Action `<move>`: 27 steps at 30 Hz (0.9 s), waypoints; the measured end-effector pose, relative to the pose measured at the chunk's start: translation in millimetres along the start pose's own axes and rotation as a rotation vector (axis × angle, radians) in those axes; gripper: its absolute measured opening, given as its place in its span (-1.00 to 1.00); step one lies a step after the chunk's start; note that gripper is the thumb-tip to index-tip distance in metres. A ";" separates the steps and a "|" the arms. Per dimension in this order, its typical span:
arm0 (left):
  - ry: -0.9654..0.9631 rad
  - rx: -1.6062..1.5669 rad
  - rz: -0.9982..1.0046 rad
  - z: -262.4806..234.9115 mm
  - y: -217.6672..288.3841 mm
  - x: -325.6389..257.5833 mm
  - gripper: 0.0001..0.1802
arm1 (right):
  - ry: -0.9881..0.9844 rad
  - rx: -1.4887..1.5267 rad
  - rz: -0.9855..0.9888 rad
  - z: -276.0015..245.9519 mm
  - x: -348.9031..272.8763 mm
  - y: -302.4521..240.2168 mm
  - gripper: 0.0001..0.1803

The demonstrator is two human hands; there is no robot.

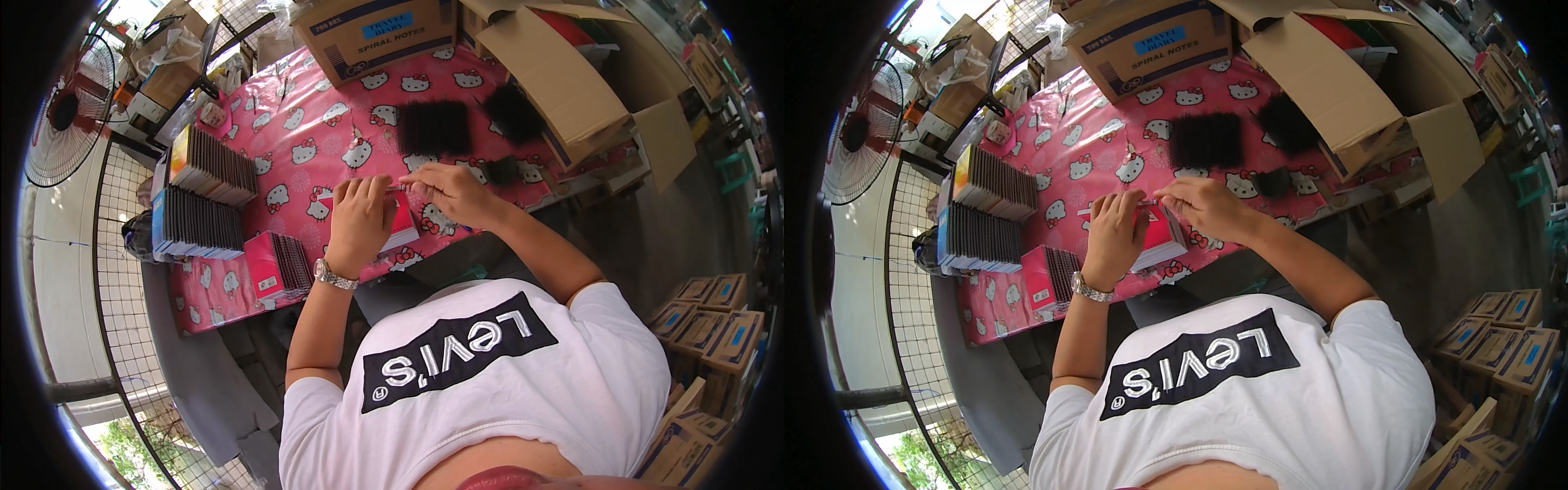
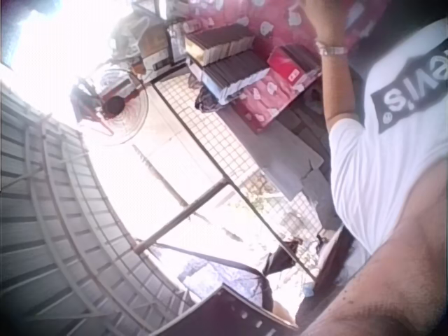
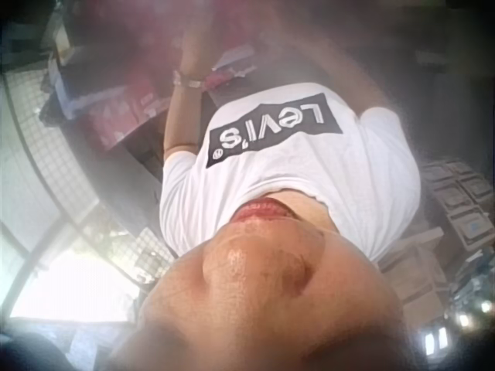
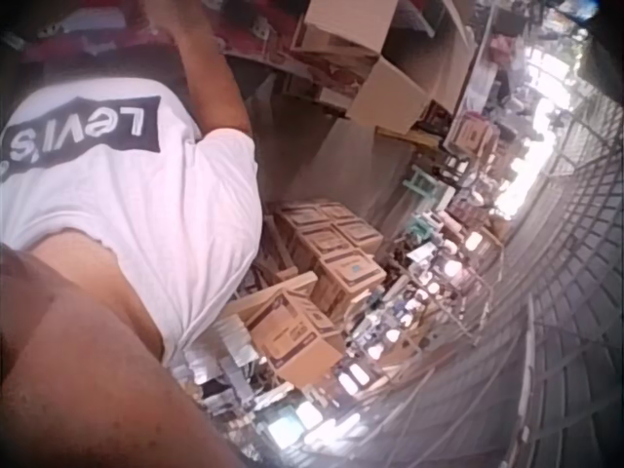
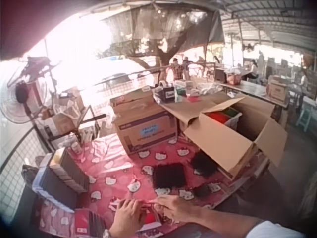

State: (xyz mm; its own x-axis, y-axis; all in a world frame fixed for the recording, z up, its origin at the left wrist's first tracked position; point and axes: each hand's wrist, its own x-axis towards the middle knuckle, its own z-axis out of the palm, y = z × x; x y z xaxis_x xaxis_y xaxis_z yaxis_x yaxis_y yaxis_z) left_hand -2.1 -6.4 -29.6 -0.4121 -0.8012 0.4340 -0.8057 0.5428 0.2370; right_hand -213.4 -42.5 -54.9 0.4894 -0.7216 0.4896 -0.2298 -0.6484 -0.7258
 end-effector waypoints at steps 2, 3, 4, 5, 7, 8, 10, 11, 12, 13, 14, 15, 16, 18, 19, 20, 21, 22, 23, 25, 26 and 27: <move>0.005 0.034 0.002 -0.9 6.3 -2.5 -0.71 | 0.047 -0.096 -0.013 -1.3 1.6 -21.2 -0.71; 0.000 0.043 0.014 -1.0 8.0 -2.4 -0.69 | 0.006 -0.089 0.033 -2.4 1.4 -21.5 -0.69; -0.005 0.051 0.025 -1.8 8.3 -3.0 -0.67 | -0.035 -0.080 0.080 -3.4 1.6 -21.5 -0.66; -0.010 0.060 0.036 -2.7 8.1 -3.5 -0.65 | -0.076 -0.071 0.127 -3.8 1.9 -21.7 -0.63; -0.024 0.021 0.039 -5.3 6.5 -3.8 -0.67 | 0.011 -0.148 0.046 2.2 3.6 -26.9 -0.61; -0.032 0.002 0.039 -6.2 6.0 -3.7 -0.69 | 0.052 -0.186 0.005 3.4 3.5 -28.3 -0.60; -0.048 -0.007 0.042 -9.6 4.2 -5.9 -0.71 | -0.141 0.076 0.190 -3.4 7.1 -29.0 -0.60; -0.056 -0.010 0.041 -10.6 3.3 -7.1 -0.73 | -0.240 0.208 0.281 -7.7 9.3 -27.3 -0.60; -0.045 -0.016 0.039 -9.9 4.1 -6.3 -0.74 | -0.138 0.443 0.426 -11.6 7.9 -12.0 -0.61; -0.038 -0.017 0.035 -10.0 4.8 -5.7 -0.75 | -0.029 0.684 0.567 -13.3 3.7 15.9 -0.61; -0.031 -0.022 0.038 -9.5 6.0 -2.5 -0.77 | 0.104 0.271 0.541 -19.8 -6.0 58.6 -0.58; -0.063 -0.046 0.042 -6.6 3.5 -1.6 -0.76 | 0.230 -0.145 0.499 -25.8 -22.8 99.2 -0.54; -0.092 -0.064 0.033 -2.5 -4.2 -6.8 -0.75 | 0.196 -0.649 0.558 -21.6 -49.4 117.4 -0.53; -0.086 -0.051 0.023 -0.5 -8.6 -9.5 -0.74 | 0.081 -1.135 0.629 -22.3 -78.8 135.1 -0.50; -0.057 -0.019 0.015 -0.7 -7.0 -11.9 -0.73 | 0.002 -1.108 0.661 -24.3 -84.8 138.1 -0.49; -0.028 0.013 0.009 -0.5 -5.2 -13.6 -0.72 | -0.077 -1.081 0.694 -25.6 -88.7 142.2 -0.47; -0.004 0.055 -0.054 0.3 -2.2 -15.7 -0.72 | -0.095 -0.811 0.663 -31.1 -80.5 140.6 -0.46; 0.016 0.104 -0.124 -1.0 1.4 -19.1 -0.72 | -0.117 -0.534 0.622 -39.1 -57.1 128.7 -0.44; 0.033 0.151 -0.187 -1.7 3.2 -21.6 -0.72 | -0.132 -0.259 0.580 -45.2 -34.6 114.6 -0.41; -0.011 0.072 -0.178 -1.3 -2.1 -22.9 -0.70 | -0.132 0.779 0.502 -39.7 3.0 85.1 -0.53; -0.028 0.036 -0.166 0.0 -3.8 -22.4 -0.70 | -0.282 0.832 0.478 -37.9 20.1 64.9 -0.56; -0.043 0.000 -0.152 0.3 -5.3 -21.7 -0.70 | -0.432 0.881 0.448 -37.6 37.1 43.8 -0.59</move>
State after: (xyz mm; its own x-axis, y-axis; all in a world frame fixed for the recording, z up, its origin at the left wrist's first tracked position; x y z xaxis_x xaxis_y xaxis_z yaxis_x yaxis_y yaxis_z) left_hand 11.0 8.0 -40.6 -0.3029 -0.8841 0.3559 -0.8603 0.4143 0.2970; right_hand -236.9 -106.8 -50.4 0.8065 -0.5912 0.0058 0.1398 0.1813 -0.9734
